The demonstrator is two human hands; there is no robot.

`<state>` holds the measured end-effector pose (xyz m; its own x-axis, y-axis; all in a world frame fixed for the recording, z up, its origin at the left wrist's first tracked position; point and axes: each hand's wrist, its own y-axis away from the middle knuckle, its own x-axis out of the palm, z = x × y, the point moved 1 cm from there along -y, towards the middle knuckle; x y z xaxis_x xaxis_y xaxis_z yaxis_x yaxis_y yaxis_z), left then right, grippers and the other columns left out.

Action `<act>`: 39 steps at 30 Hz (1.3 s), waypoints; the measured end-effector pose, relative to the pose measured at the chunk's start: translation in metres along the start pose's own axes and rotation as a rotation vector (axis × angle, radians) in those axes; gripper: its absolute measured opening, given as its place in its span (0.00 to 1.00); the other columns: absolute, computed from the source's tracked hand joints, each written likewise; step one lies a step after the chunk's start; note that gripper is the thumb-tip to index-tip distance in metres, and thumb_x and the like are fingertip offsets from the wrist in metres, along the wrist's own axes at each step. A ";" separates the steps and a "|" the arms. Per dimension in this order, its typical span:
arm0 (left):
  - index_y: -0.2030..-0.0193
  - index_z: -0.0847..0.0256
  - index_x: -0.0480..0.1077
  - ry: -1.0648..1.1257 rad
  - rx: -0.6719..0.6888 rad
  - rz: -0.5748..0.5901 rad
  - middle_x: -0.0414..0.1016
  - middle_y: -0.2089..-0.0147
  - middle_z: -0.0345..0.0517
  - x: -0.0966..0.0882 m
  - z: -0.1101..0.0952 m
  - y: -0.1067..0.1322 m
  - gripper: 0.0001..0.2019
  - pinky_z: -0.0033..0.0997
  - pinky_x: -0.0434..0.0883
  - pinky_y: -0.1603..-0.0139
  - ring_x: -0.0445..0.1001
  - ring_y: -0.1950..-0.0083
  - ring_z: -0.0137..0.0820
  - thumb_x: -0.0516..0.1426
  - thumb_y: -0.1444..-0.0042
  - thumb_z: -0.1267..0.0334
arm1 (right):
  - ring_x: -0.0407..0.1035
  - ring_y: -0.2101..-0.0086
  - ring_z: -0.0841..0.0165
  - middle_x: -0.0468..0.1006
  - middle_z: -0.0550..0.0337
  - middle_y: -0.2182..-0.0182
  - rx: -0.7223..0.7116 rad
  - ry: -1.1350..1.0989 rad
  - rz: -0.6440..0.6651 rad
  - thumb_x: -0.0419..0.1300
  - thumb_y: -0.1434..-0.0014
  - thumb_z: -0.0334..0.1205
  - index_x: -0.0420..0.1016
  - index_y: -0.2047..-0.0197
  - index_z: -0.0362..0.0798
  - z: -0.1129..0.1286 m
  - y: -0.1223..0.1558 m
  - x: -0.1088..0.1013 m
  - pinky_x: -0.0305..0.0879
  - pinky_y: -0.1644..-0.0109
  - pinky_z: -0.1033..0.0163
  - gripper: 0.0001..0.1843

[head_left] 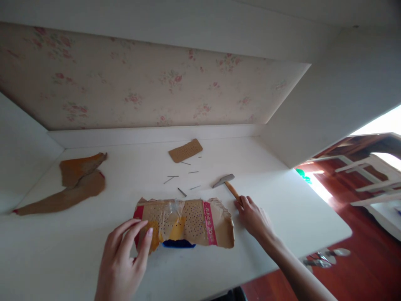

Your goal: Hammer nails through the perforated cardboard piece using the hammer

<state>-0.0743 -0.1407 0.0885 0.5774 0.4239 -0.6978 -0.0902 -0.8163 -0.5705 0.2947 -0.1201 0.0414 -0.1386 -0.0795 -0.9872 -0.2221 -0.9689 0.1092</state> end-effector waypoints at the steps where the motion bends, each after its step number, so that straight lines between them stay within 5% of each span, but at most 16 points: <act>1: 0.51 0.60 0.71 -0.012 -0.012 -0.003 0.72 0.53 0.52 0.000 0.003 -0.001 0.11 0.45 0.68 0.46 0.73 0.52 0.41 0.58 0.40 0.63 | 0.72 0.73 0.66 0.76 0.56 0.60 0.000 0.012 -0.015 0.45 0.30 0.45 0.69 0.56 0.52 0.001 0.001 0.000 0.50 0.73 0.63 0.13; 6: 0.49 0.60 0.68 0.012 -0.071 0.010 0.71 0.50 0.54 0.003 0.014 -0.004 0.14 0.47 0.68 0.44 0.72 0.50 0.43 0.57 0.40 0.58 | 0.72 0.59 0.57 0.75 0.54 0.60 -0.032 0.029 -0.080 0.48 0.31 0.47 0.74 0.55 0.52 -0.001 0.001 -0.001 0.61 0.64 0.59 0.15; 12: 0.46 0.59 0.66 0.105 -0.200 0.052 0.70 0.46 0.55 0.011 0.015 -0.005 0.18 0.50 0.68 0.43 0.71 0.46 0.46 0.56 0.40 0.53 | 0.70 0.55 0.57 0.75 0.50 0.53 -0.028 -0.086 -0.152 0.44 0.30 0.48 0.72 0.45 0.50 0.002 0.009 -0.007 0.66 0.54 0.55 0.21; 16: 0.44 0.57 0.65 0.190 -0.386 0.078 0.68 0.40 0.55 0.013 0.020 0.001 0.23 0.52 0.68 0.42 0.70 0.42 0.48 0.56 0.42 0.48 | 0.71 0.59 0.62 0.76 0.53 0.57 0.097 -0.739 -0.180 0.44 0.32 0.55 0.74 0.51 0.49 0.020 0.036 -0.023 0.68 0.54 0.57 0.24; 19: 0.42 0.55 0.64 0.282 -0.598 0.162 0.72 0.43 0.53 0.014 0.028 0.008 0.26 0.48 0.72 0.46 0.73 0.45 0.47 0.57 0.44 0.45 | 0.72 0.65 0.63 0.78 0.55 0.63 0.187 -1.176 0.080 0.51 0.37 0.61 0.74 0.48 0.49 0.039 0.056 -0.033 0.71 0.61 0.58 0.28; 22: 0.42 0.54 0.65 0.319 -0.692 0.205 0.74 0.45 0.51 0.016 0.032 0.013 0.28 0.45 0.73 0.49 0.74 0.47 0.46 0.57 0.46 0.42 | 0.72 0.64 0.61 0.79 0.57 0.65 0.242 -1.300 0.170 0.62 0.44 0.61 0.76 0.48 0.49 0.053 0.066 -0.036 0.70 0.64 0.60 0.29; 30: 0.45 0.55 0.66 0.353 -0.587 0.162 0.72 0.46 0.49 0.013 0.025 0.008 0.23 0.41 0.72 0.50 0.75 0.50 0.42 0.57 0.43 0.46 | 0.70 0.65 0.64 0.80 0.58 0.68 0.276 -1.370 0.016 0.67 0.48 0.58 0.77 0.53 0.48 0.057 0.056 -0.026 0.65 0.65 0.64 0.26; 39: 0.44 0.57 0.65 0.324 -0.506 0.142 0.71 0.45 0.52 0.017 0.026 -0.003 0.22 0.43 0.70 0.45 0.73 0.47 0.43 0.56 0.41 0.48 | 0.71 0.63 0.62 0.80 0.60 0.66 0.234 -1.362 0.056 0.65 0.46 0.56 0.76 0.52 0.50 0.062 0.034 -0.021 0.66 0.64 0.63 0.23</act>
<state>-0.0852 -0.1211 0.0677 0.8122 0.2217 -0.5396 0.1661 -0.9746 -0.1504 0.2299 -0.1369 0.0734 -0.9470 0.3037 -0.1043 -0.3211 -0.8999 0.2952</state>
